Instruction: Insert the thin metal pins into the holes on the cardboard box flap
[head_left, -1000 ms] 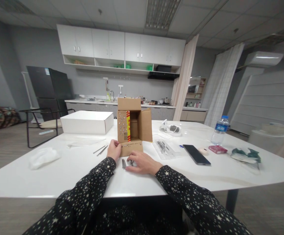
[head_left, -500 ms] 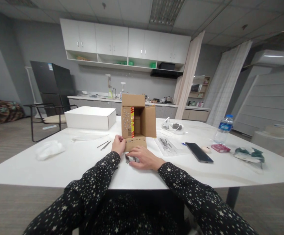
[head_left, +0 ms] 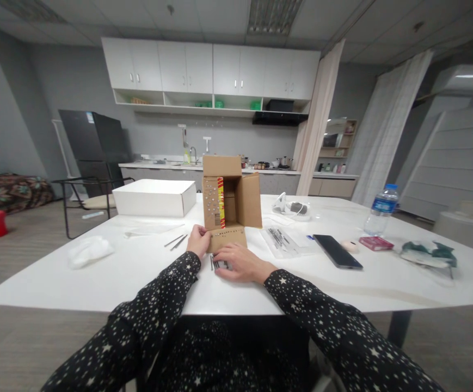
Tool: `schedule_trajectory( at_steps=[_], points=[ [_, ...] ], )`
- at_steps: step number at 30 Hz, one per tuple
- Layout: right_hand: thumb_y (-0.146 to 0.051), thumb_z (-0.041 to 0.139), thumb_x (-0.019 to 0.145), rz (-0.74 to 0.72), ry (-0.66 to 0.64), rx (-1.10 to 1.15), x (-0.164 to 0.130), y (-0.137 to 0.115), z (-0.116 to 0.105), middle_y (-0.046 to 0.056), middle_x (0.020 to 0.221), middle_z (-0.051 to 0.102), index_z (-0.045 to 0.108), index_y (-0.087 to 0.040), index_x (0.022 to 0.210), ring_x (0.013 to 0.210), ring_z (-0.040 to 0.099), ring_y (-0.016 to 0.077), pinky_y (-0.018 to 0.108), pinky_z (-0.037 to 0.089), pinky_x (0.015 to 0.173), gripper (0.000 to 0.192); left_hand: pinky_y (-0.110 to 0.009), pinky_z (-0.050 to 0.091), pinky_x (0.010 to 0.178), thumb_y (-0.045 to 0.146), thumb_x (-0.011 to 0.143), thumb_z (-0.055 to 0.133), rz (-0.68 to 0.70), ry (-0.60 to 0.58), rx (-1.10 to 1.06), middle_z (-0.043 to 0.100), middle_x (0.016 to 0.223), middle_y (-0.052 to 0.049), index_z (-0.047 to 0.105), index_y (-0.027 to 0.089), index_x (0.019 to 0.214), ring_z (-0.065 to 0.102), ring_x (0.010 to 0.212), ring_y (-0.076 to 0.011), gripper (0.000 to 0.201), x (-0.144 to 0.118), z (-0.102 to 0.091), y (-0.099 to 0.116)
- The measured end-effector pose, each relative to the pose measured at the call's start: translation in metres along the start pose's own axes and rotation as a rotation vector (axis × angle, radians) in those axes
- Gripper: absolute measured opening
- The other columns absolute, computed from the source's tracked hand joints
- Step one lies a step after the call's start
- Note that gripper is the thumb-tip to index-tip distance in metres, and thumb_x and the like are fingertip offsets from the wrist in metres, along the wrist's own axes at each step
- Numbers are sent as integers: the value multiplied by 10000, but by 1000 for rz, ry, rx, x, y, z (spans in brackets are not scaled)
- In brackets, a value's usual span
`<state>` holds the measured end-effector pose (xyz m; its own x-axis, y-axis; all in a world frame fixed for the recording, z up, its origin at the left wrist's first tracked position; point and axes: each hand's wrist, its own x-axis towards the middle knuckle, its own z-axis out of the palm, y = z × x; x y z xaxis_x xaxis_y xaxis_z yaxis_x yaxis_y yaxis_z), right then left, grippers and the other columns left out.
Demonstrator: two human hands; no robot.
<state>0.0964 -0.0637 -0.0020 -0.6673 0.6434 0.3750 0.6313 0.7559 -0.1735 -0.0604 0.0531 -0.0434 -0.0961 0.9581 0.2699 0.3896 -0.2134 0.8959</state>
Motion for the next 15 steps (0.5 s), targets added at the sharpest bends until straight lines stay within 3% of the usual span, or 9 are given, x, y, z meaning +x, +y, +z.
schedule_trajectory(
  at_steps=[4, 6, 15],
  points=[
    [-355, 562, 833, -6, 7, 13, -2, 8, 3, 69, 987, 648, 622, -184, 992, 946, 548, 194, 345, 372, 835, 241, -231, 413, 515, 327, 717, 528, -65, -108, -45, 561, 665, 27, 424, 210, 807, 536, 562, -115, 181, 3, 0, 3],
    [-357, 554, 840, -8, 6, 21, -3, 12, 4, 69, 969, 649, 617, -181, 986, 924, 556, 192, 346, 372, 840, 237, -224, 406, 499, 358, 724, 533, -26, -139, -5, 562, 655, 30, 432, 210, 813, 529, 535, -108, 200, 5, -2, 3],
    [-352, 539, 848, -20, 12, -28, -9, 17, -2, 60, 918, 641, 611, -179, 995, 892, 542, 188, 334, 369, 796, 237, -228, 403, 476, 441, 760, 496, 72, -121, 30, 563, 580, 34, 434, 205, 755, 511, 466, -105, 244, 4, 0, 3]
  ],
)
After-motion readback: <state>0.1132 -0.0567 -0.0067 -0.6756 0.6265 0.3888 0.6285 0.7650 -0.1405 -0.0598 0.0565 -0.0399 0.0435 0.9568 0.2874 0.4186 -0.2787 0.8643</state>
